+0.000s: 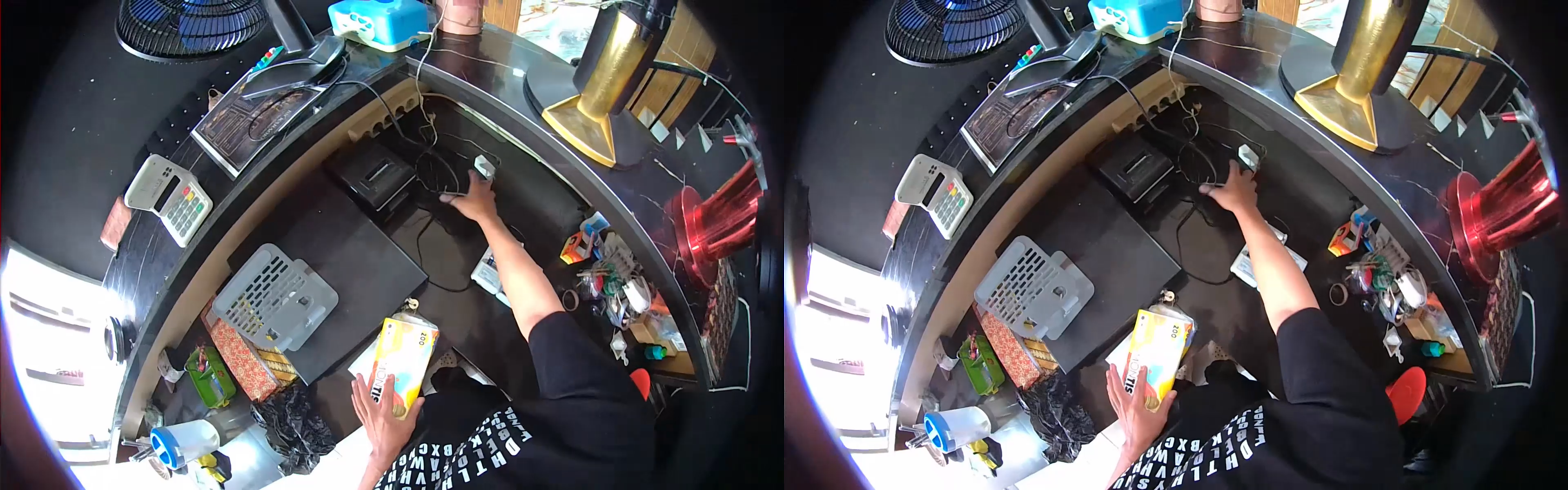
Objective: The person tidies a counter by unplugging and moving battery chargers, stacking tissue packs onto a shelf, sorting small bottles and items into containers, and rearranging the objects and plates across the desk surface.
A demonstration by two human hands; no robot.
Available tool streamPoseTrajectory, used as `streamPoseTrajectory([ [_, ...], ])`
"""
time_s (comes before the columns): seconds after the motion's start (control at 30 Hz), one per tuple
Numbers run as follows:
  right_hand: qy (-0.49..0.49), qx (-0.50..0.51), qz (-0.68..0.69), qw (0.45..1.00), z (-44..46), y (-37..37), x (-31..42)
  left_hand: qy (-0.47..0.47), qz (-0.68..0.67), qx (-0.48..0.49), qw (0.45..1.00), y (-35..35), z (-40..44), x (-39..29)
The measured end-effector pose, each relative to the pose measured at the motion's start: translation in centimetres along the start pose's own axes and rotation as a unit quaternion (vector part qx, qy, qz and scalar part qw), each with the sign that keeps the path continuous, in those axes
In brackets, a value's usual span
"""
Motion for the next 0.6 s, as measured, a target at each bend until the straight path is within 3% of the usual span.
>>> streamPoseTrajectory([
  [0.1,0.028,0.084,-0.115,0.989,0.0,-1.8,2.4,0.01,0.023,0.005,1.0,-0.3,0.1,0.1],
  [0.33,-0.002,0.179,-0.12,0.976,3.6,-3.5,2.5,0.048,0.043,0.063,0.996,-0.9,0.8,-0.3],
  [0.4,0.042,0.212,-0.152,0.964,6.8,-3.8,1.2,0.06,0.042,0.069,0.995,-1.6,1.2,-0.3],
  [0.47,0.125,0.192,-0.097,0.969,8.8,-1.7,3.2,0.076,0.043,0.087,0.992,-2.2,1.0,0.0],
  [0.53,0.266,0.18,-0.08,0.944,11.8,-2.4,4.5,0.083,0.044,0.085,0.992,-2.6,0.9,0.1],
  [0.6,0.359,0.171,0.057,0.916,12.2,-3.5,7.3,0.089,0.047,0.084,0.991,-3.1,0.8,0.2],
])
Point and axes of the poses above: each hand's wrist, its own z-axis towards the middle knuckle, its own y-axis out of the back of the hand, x = y × z, the point moved 6 cm from there along z, towards the middle knuckle, and after that the axes turned 14 degrees about z, right-handed, at the moved point
